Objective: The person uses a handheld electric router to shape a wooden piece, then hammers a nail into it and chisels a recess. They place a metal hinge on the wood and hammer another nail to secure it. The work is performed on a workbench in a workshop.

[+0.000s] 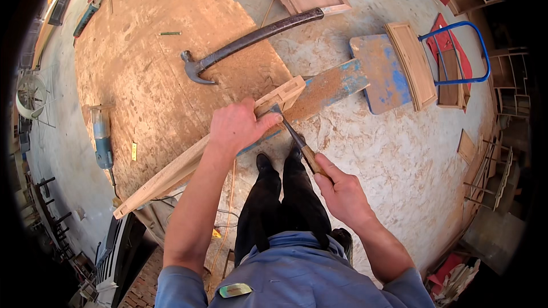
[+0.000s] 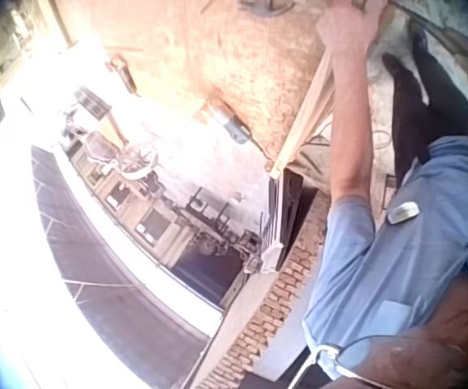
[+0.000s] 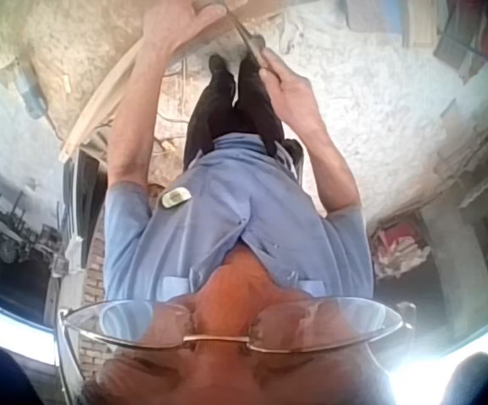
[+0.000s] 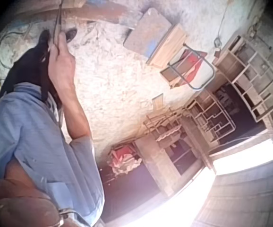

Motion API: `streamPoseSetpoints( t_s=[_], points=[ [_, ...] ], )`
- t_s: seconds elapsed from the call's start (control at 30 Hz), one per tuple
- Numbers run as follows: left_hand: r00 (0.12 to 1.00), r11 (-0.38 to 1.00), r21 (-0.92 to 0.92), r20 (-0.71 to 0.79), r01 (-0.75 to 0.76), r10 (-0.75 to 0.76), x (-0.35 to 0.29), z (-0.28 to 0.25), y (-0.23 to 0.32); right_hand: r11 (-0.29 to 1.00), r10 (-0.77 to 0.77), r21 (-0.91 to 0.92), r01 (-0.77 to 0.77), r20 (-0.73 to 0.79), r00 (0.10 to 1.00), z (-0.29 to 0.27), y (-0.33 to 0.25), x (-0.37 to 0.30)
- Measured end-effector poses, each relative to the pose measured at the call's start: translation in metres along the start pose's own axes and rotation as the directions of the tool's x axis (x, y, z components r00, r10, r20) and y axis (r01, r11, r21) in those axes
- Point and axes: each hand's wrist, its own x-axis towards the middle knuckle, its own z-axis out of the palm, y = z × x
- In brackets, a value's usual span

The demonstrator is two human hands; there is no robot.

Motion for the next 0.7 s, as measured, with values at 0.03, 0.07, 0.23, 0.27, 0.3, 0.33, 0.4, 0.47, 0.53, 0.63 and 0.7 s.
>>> streamPoseSetpoints(
  t_s=[0.03, 0.07, 0.23, 0.27, 0.3, 0.33, 0.4, 0.47, 0.53, 0.63, 0.7],
  points=[
    [1.0, 1.0, -0.006, -0.008, -0.008, 0.008, -0.001, 0.001, 0.0, 1.0, -0.007, 0.003, 0.007, -0.01, 1.0, 0.003, 0.003, 0.001],
    [1.0, 1.0, -0.007, -0.018, -0.013, 0.013, -0.001, 0.001, 0.0, 1.0, -0.013, 0.005, 0.014, -0.019, 1.0, 0.005, 0.006, 0.002],
    [0.997, 0.998, -0.01, -0.056, -0.055, 0.054, -0.001, 0.002, 0.0, 0.998, -0.055, 0.026, 0.057, -0.076, 0.996, 0.024, 0.017, 0.009],
    [0.997, 0.998, -0.016, -0.06, -0.056, 0.055, -0.002, 0.003, 0.0, 0.996, -0.078, 0.035, 0.082, -0.1, 0.992, 0.031, 0.023, 0.011],
    [0.996, 0.998, -0.022, -0.069, -0.057, 0.055, -0.003, 0.003, 0.0, 0.993, -0.104, 0.042, 0.11, -0.125, 0.987, 0.034, 0.026, 0.012],
    [0.996, 0.998, -0.027, -0.076, -0.058, 0.055, -0.003, 0.004, 0.0, 0.995, -0.085, 0.044, 0.091, -0.117, 0.99, 0.036, 0.026, 0.013],
    [0.996, 0.998, -0.019, -0.071, -0.053, 0.051, -0.001, 0.002, -0.001, 0.998, -0.045, 0.048, 0.05, -0.102, 0.994, 0.037, 0.026, 0.014],
    [0.997, 0.999, -0.001, -0.063, -0.04, 0.04, -0.002, 0.001, 0.001, 0.996, -0.022, 0.088, 0.029, -0.076, 0.997, 0.034, 0.03, 0.014],
    [0.998, 0.999, 0.027, -0.057, -0.02, 0.021, -0.004, 0.0, 0.004, 0.991, -0.035, 0.123, 0.044, -0.074, 0.997, 0.028, 0.034, 0.013],
    [1.0, 0.999, 0.032, -0.019, -0.018, 0.018, -0.002, -0.003, 0.003, 0.983, -0.058, 0.167, 0.072, -0.089, 0.994, 0.018, 0.041, 0.008],
    [1.0, 1.0, 0.016, -0.027, 0.003, -0.002, -0.002, -0.003, 0.003, 0.98, -0.002, 0.2, 0.02, -0.092, 0.996, 0.015, 0.044, -0.002]
  ],
)
